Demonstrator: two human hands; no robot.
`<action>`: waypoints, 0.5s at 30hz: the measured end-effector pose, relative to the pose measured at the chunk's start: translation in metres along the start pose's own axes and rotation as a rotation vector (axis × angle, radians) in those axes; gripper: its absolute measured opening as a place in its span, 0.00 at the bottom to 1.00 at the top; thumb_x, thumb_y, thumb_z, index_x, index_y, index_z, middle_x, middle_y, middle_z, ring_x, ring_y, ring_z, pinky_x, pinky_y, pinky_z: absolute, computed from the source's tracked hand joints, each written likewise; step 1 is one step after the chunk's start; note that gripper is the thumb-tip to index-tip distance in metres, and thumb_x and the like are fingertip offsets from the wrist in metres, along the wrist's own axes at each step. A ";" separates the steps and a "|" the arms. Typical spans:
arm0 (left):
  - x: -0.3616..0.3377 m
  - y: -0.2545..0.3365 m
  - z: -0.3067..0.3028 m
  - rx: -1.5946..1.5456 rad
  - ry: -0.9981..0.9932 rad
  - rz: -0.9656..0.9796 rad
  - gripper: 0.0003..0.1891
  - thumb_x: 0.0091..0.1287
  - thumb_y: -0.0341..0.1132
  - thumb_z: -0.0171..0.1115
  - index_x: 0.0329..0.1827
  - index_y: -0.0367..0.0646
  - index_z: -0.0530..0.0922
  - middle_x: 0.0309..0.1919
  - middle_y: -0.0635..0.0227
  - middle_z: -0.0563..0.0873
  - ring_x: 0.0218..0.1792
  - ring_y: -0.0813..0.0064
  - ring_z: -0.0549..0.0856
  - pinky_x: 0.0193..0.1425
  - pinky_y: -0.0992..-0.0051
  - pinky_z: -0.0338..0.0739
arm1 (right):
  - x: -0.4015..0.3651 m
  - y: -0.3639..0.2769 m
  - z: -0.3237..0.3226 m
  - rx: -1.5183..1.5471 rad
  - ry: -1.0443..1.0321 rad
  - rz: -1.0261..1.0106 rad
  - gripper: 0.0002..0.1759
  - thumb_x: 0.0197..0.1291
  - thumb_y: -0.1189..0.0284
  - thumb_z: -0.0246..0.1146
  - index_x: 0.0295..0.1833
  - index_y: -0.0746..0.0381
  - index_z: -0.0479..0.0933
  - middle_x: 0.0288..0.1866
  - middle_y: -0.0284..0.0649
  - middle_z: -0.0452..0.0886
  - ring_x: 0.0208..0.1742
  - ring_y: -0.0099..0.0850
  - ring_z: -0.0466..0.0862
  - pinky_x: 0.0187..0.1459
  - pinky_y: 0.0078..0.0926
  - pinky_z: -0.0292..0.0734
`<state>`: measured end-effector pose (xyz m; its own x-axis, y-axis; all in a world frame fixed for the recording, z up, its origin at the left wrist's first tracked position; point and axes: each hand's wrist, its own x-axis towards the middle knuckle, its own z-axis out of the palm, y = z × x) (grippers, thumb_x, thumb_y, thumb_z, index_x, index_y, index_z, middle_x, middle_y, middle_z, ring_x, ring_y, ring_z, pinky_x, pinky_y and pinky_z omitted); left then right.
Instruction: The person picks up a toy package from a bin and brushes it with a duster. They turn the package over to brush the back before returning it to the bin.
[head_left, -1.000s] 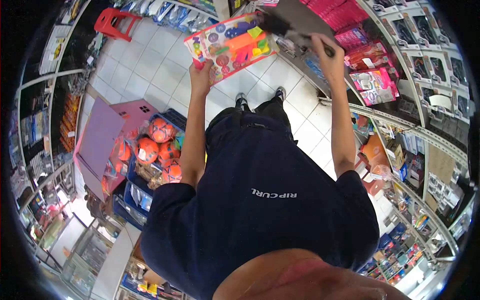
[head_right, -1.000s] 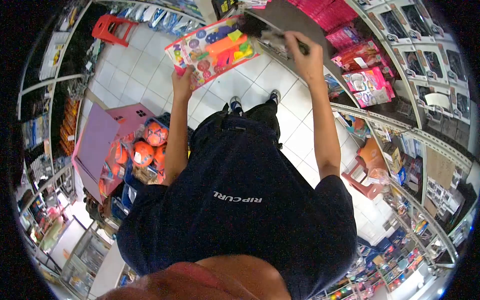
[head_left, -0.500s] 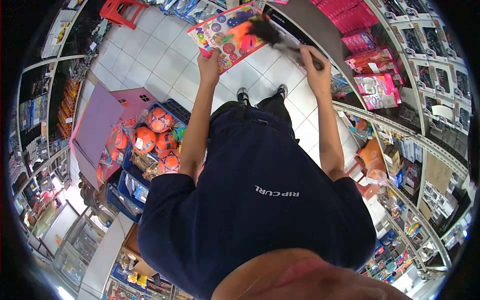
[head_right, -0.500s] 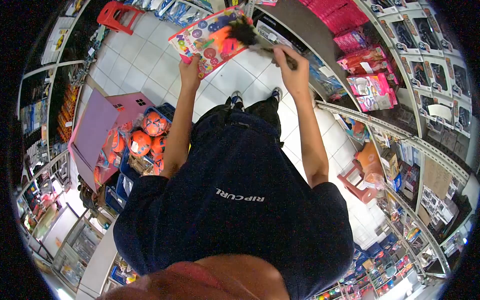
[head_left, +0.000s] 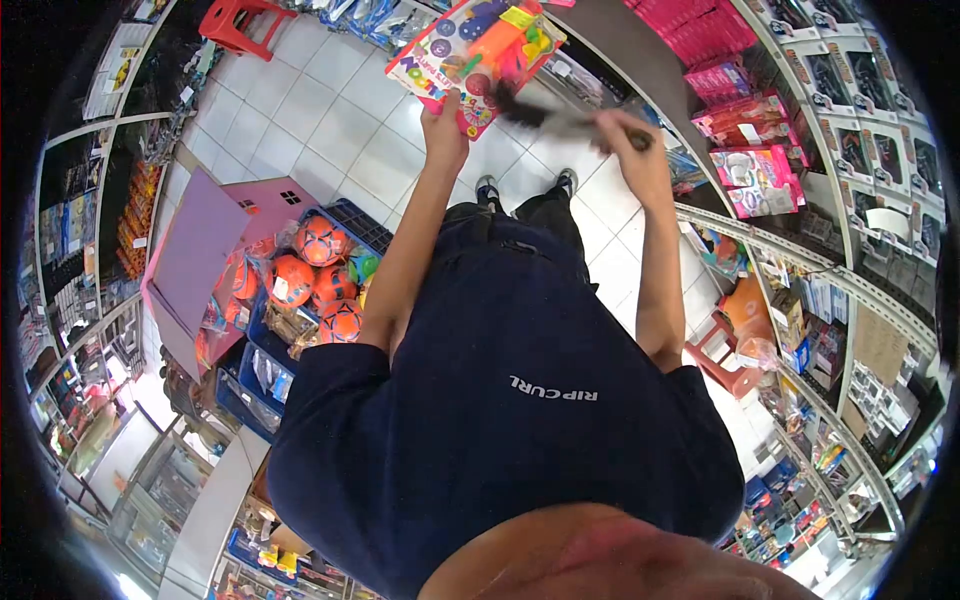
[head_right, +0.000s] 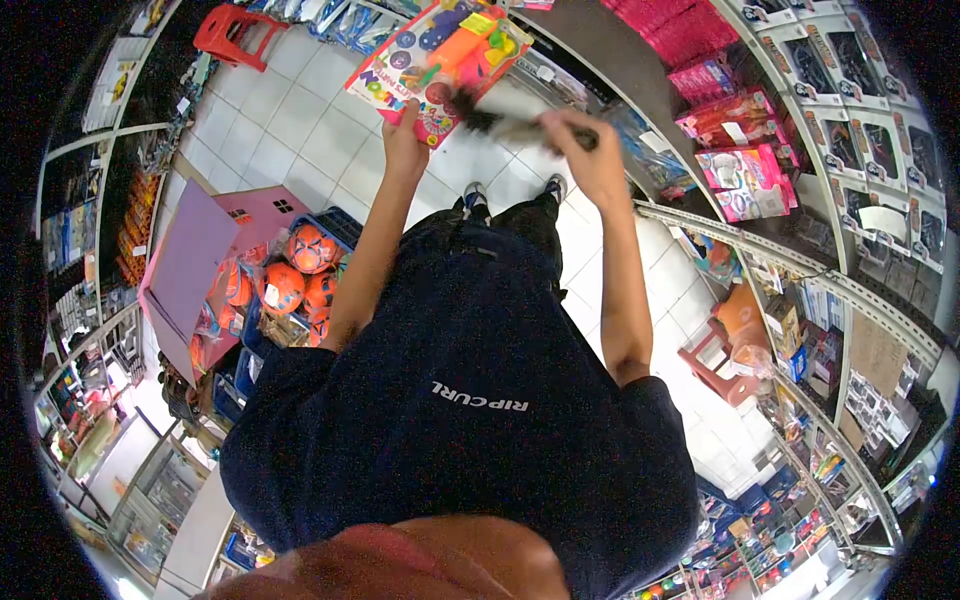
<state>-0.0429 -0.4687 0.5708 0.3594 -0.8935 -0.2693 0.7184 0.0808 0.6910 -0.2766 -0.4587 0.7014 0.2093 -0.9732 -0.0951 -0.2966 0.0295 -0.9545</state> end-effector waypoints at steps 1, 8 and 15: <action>0.003 0.000 -0.008 0.129 0.003 -0.049 0.12 0.64 0.29 0.55 0.48 0.36 0.70 0.38 0.68 0.78 0.37 0.77 0.80 0.39 0.76 0.75 | -0.004 -0.006 -0.001 0.180 -0.145 0.026 0.12 0.60 0.70 0.57 0.40 0.69 0.79 0.25 0.35 0.79 0.24 0.19 0.73 0.28 0.16 0.68; -0.002 -0.007 -0.010 0.184 0.037 -0.103 0.11 0.64 0.28 0.54 0.48 0.36 0.70 0.36 0.64 0.80 0.35 0.69 0.82 0.39 0.69 0.79 | 0.008 -0.002 -0.007 0.180 -0.178 0.100 0.14 0.59 0.68 0.57 0.37 0.70 0.78 0.21 0.35 0.77 0.20 0.20 0.73 0.26 0.16 0.67; 0.000 -0.013 -0.016 -0.038 -0.086 -0.206 0.09 0.63 0.29 0.55 0.45 0.37 0.72 0.33 0.66 0.79 0.35 0.73 0.81 0.40 0.70 0.78 | 0.015 -0.002 -0.001 0.181 -0.032 0.015 0.13 0.60 0.69 0.57 0.39 0.69 0.78 0.23 0.34 0.77 0.24 0.18 0.73 0.27 0.16 0.68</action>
<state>-0.0426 -0.4628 0.5512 0.1522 -0.9270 -0.3429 0.7940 -0.0919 0.6010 -0.2738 -0.4739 0.7025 0.2369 -0.9646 -0.1162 -0.1283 0.0875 -0.9879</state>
